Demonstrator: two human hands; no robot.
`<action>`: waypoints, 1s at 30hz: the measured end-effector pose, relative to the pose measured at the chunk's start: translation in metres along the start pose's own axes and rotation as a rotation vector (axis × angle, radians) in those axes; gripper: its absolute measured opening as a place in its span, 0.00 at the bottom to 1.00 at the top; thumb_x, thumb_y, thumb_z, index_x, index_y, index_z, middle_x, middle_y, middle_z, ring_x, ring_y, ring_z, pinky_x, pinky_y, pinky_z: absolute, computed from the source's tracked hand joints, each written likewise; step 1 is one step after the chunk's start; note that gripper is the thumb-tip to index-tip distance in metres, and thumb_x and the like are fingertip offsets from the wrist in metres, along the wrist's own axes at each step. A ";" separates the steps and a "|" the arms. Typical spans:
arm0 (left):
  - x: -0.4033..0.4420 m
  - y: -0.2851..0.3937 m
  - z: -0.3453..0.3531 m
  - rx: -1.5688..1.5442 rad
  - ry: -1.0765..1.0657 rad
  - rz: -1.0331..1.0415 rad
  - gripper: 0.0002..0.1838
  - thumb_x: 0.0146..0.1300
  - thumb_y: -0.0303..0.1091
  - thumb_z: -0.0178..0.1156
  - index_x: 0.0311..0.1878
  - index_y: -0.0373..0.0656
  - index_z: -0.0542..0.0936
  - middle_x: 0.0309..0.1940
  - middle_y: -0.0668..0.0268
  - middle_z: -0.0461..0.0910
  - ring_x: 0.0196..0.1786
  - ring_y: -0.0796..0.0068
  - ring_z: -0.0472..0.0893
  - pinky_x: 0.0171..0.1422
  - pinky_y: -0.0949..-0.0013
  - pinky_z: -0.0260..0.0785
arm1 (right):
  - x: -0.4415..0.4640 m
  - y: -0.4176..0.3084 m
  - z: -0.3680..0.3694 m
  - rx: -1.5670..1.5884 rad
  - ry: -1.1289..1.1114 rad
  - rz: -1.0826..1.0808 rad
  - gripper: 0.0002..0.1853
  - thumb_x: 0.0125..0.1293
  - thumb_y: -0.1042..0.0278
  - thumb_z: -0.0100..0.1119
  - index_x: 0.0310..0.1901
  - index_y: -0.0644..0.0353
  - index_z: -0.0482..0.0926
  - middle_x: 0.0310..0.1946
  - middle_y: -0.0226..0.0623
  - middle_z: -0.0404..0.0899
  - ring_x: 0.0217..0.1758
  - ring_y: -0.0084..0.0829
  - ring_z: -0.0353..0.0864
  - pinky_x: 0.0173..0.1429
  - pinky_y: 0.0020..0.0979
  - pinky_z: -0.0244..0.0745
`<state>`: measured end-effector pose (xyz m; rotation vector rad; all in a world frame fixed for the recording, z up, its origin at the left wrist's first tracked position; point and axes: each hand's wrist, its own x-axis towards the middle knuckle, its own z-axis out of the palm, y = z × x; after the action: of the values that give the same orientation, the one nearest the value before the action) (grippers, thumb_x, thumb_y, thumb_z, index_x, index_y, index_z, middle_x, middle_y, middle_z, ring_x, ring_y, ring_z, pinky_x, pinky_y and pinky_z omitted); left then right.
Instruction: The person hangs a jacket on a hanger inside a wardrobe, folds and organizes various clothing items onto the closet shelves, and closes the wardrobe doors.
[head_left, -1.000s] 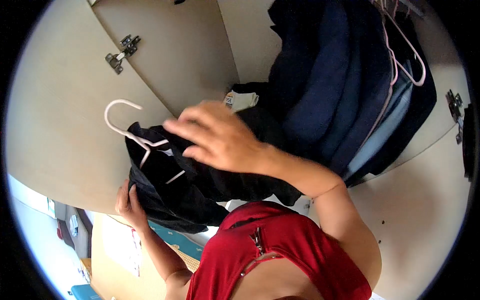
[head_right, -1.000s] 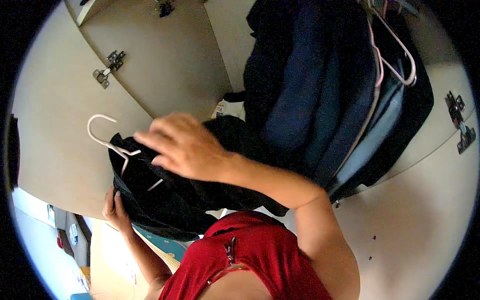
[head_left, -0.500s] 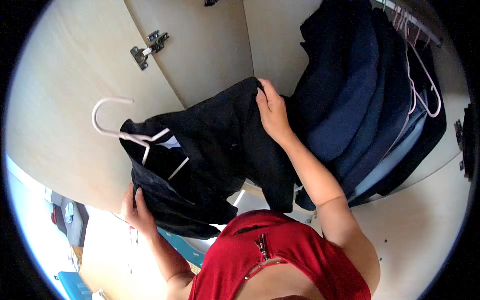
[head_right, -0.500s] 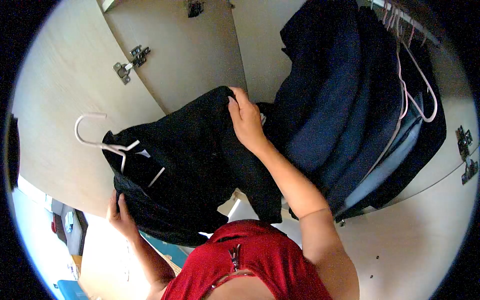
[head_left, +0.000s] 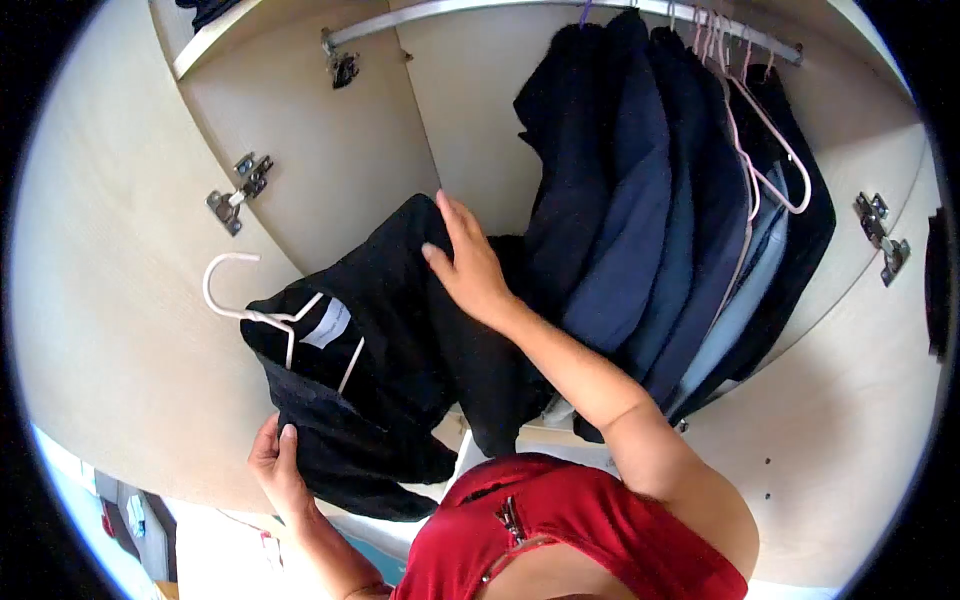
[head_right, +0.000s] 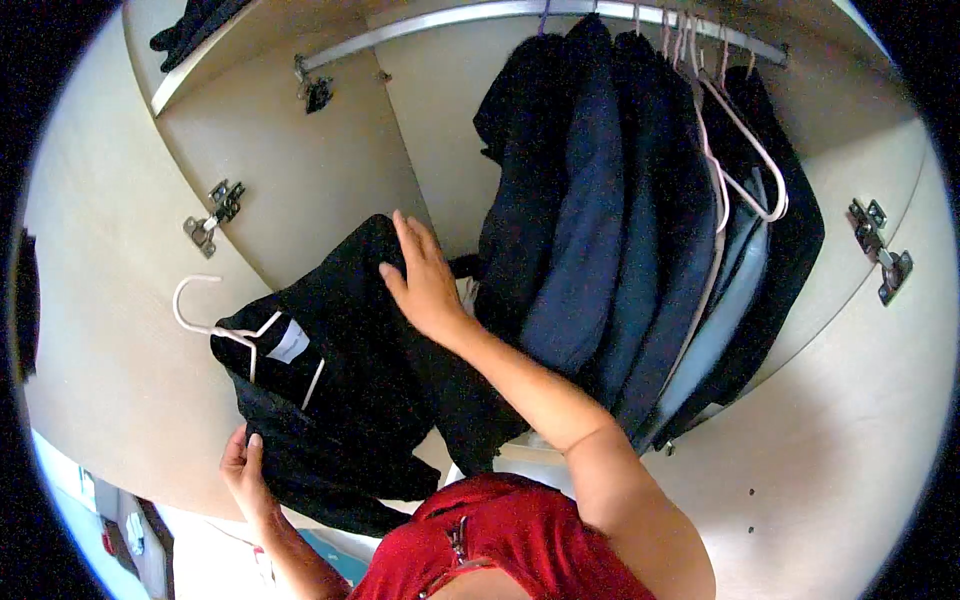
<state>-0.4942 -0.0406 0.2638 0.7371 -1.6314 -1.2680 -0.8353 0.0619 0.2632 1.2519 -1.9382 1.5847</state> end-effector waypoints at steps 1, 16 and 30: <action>0.007 -0.001 0.007 -0.002 0.006 0.011 0.15 0.66 0.26 0.58 0.54 0.30 0.77 0.39 0.61 0.84 0.40 0.79 0.80 0.48 0.74 0.73 | -0.004 -0.007 -0.009 -0.040 -0.069 0.020 0.39 0.66 0.65 0.58 0.75 0.54 0.49 0.72 0.57 0.49 0.73 0.55 0.56 0.72 0.47 0.58; 0.152 0.072 0.193 -0.422 -0.215 0.203 0.17 0.65 0.20 0.56 0.57 0.39 0.76 0.38 0.61 0.83 0.40 0.75 0.81 0.46 0.74 0.74 | -0.073 -0.016 -0.080 -0.204 -0.216 -0.048 0.27 0.65 0.63 0.60 0.65 0.58 0.68 0.73 0.51 0.49 0.71 0.52 0.60 0.72 0.45 0.62; 0.167 0.098 0.374 -0.268 -0.416 0.188 0.19 0.67 0.22 0.52 0.61 0.37 0.75 0.57 0.55 0.79 0.58 0.66 0.77 0.62 0.68 0.66 | -0.100 -0.003 -0.102 -0.120 -0.284 0.074 0.23 0.66 0.68 0.59 0.63 0.58 0.72 0.73 0.45 0.52 0.70 0.45 0.65 0.71 0.39 0.64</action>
<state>-0.8954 -0.0042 0.3863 0.1544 -1.7573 -1.5319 -0.8036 0.1958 0.2251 1.4340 -2.2389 1.3594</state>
